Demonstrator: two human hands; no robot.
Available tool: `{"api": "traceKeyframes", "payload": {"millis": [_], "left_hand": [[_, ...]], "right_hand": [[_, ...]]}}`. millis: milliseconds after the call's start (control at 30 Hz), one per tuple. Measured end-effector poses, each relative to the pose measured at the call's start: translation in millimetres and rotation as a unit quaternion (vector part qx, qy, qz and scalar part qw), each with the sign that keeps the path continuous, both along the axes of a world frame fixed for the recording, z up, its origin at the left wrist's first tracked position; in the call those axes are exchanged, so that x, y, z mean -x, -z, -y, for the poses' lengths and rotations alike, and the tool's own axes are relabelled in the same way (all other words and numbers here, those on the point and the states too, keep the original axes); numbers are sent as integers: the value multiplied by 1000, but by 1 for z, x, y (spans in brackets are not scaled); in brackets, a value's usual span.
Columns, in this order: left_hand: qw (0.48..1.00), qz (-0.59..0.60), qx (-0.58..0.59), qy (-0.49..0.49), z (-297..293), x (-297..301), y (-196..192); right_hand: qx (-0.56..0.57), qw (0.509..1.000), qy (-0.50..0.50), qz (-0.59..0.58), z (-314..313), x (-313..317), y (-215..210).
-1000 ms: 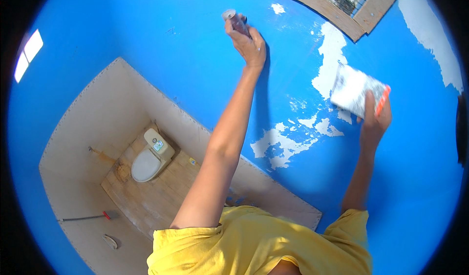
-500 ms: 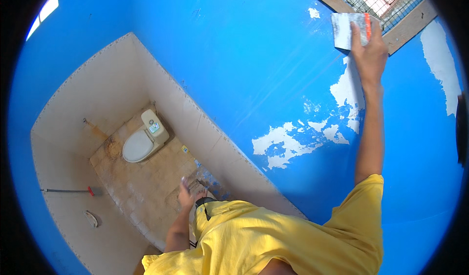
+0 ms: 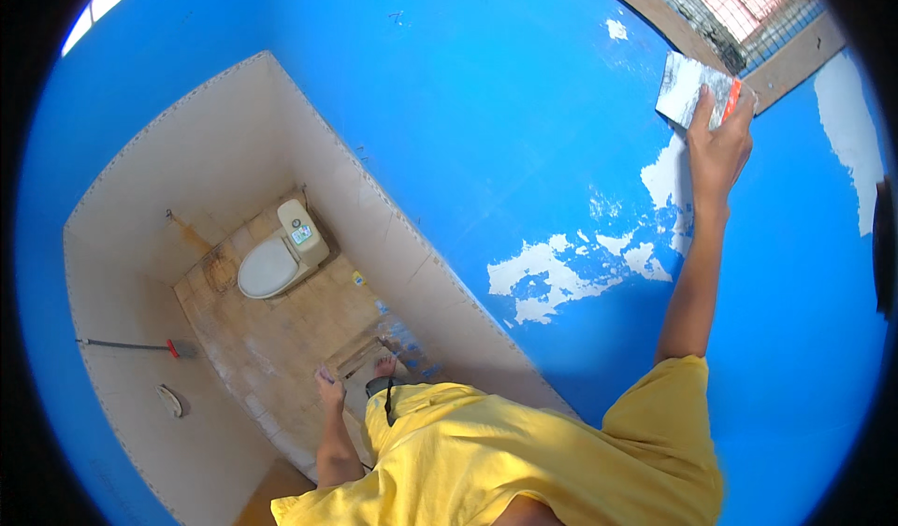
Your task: The person applies white wall compound to a blue wall using a putty knife and a tube of compound. They repeatedly squeeze compound onto the knife and spread it over patches on the wall, working near a window and a toilet.
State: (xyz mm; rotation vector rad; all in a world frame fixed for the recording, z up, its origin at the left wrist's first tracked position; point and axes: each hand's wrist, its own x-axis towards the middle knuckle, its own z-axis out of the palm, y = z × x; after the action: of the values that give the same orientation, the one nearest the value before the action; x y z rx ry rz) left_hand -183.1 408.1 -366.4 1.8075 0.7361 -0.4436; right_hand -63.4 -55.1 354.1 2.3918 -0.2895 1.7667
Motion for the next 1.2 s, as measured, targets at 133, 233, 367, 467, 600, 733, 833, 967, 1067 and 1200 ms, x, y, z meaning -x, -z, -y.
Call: {"api": "traceKeyframes", "payload": {"millis": [133,233,367,467,600,733,833,967,1067,1200], "left_hand": [[985,7,-48,166,47,-25,5],[985,-79,3,151,77,-31,-2],[979,48,-20,195,94,-20,-12],[968,-15,-71,240,74,-11,-15],[971,-142,-43,188,38,-4,-13],[983,-113,-45,134,20,-6,-12],[987,-95,-37,123,11,-8,-8],[976,-133,-82,151,3,-14,4],[985,-106,-44,126,14,-22,21],[992,0,-15,129,34,-22,34]], "right_hand": [[52,998,-3,-27,2,-17,4],[-8,999,-2,-42,5,-14,9],[-170,981,-81,-43,2,12,15],[-173,976,-121,-45,-2,-3,18],[-57,990,-88,-89,-8,-34,19],[-239,968,-69,-21,-17,-10,21],[-223,967,-118,-25,-21,-9,22],[-131,984,-78,-87,-16,-41,24],[-175,975,-98,-98,-15,-46,27],[-207,968,-112,-84,-22,-49,26]]}}
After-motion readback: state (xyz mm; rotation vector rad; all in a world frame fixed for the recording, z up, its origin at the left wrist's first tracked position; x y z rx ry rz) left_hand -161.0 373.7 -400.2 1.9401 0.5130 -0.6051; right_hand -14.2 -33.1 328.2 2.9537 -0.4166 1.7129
